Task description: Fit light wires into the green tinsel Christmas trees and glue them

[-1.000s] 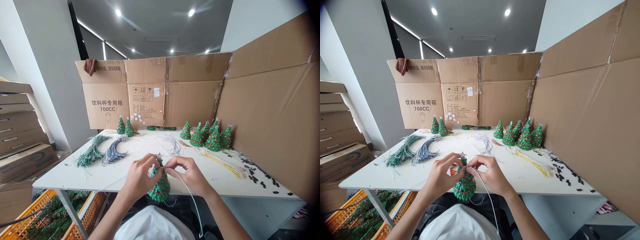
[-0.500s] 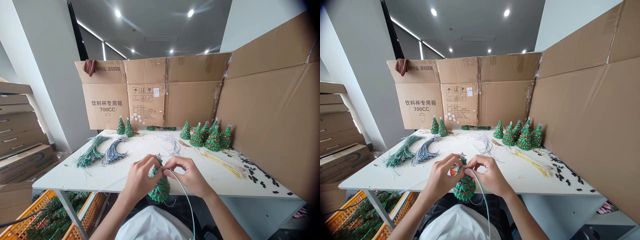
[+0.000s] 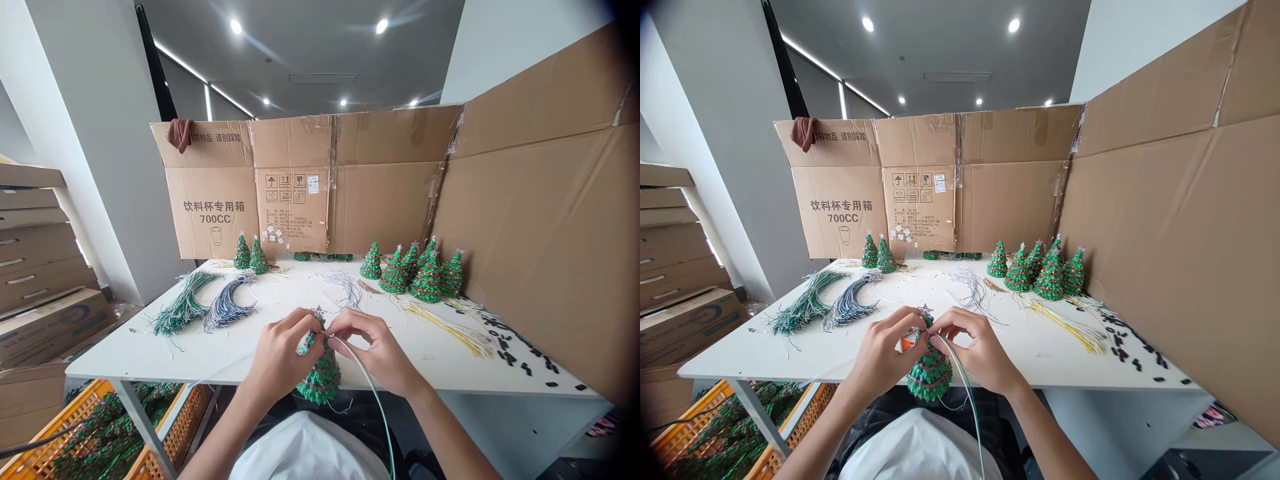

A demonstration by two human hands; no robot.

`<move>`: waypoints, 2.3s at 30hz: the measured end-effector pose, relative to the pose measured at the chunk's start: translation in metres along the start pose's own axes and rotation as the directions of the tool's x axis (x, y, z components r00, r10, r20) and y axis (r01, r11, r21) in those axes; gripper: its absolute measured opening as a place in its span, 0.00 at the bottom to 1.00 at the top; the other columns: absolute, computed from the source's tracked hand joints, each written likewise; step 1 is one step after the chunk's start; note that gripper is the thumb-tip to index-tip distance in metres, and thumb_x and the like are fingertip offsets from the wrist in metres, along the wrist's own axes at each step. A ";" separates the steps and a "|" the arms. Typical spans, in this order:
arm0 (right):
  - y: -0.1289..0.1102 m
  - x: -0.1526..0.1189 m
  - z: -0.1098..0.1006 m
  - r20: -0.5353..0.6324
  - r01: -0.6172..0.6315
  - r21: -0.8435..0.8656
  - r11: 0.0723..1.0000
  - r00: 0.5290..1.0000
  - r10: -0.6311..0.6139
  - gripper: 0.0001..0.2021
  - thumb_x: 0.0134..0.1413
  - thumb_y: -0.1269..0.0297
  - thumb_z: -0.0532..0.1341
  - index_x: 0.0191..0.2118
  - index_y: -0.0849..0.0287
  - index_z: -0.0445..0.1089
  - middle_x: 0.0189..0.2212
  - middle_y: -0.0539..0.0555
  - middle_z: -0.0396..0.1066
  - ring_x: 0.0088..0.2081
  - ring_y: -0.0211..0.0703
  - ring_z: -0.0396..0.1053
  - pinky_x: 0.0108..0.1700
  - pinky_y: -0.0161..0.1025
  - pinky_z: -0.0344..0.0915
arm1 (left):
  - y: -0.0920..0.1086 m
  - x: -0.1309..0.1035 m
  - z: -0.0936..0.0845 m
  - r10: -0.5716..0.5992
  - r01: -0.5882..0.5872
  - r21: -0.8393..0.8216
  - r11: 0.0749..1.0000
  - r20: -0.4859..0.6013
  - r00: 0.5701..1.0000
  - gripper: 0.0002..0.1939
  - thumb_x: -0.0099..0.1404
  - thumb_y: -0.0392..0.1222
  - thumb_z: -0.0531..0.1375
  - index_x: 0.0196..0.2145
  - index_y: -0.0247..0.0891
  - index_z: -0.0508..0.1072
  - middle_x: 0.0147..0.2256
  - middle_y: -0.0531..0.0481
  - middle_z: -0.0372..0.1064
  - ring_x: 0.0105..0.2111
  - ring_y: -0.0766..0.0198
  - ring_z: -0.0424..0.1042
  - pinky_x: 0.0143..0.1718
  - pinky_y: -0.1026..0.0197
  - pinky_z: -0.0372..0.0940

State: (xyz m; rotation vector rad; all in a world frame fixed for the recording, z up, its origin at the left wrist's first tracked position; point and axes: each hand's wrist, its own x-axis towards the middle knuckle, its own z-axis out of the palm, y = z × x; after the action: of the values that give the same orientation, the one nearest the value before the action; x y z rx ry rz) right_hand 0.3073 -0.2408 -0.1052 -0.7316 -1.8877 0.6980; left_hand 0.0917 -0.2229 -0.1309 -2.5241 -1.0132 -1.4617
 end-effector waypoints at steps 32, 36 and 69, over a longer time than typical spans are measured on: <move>0.001 0.000 -0.001 -0.007 -0.055 0.029 0.998 0.998 0.056 0.05 0.65 0.60 0.73 0.37 0.54 0.83 0.34 0.52 0.81 0.36 0.45 0.75 0.42 0.42 0.71 | -0.001 0.001 -0.003 0.016 -0.017 0.021 1.000 0.047 0.999 0.07 0.70 0.33 0.65 0.40 0.45 0.78 0.49 0.50 0.79 0.38 0.61 0.80 0.38 0.60 0.70; 0.003 -0.001 -0.003 -0.009 -0.063 0.032 0.998 0.998 0.063 0.05 0.65 0.60 0.72 0.38 0.53 0.82 0.34 0.51 0.81 0.37 0.45 0.75 0.43 0.41 0.72 | -0.002 0.000 -0.001 0.037 -0.038 0.028 0.999 0.039 0.999 0.06 0.74 0.35 0.64 0.42 0.45 0.79 0.46 0.51 0.79 0.36 0.62 0.79 0.37 0.60 0.68; 0.001 -0.001 -0.004 -0.006 -0.043 0.004 0.999 0.999 0.043 0.06 0.66 0.58 0.72 0.39 0.54 0.83 0.34 0.52 0.81 0.36 0.44 0.74 0.43 0.41 0.72 | -0.001 0.001 -0.001 0.045 -0.046 -0.014 0.999 -0.034 0.998 0.06 0.73 0.33 0.65 0.40 0.44 0.79 0.57 0.45 0.78 0.51 0.49 0.80 0.51 0.43 0.73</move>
State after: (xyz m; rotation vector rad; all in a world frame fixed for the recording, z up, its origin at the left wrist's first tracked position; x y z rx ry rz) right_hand 0.3116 -0.2406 -0.1051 -0.7731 -1.8691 0.7249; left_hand 0.0903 -0.2219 -0.1302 -2.5058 -0.9370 -1.4997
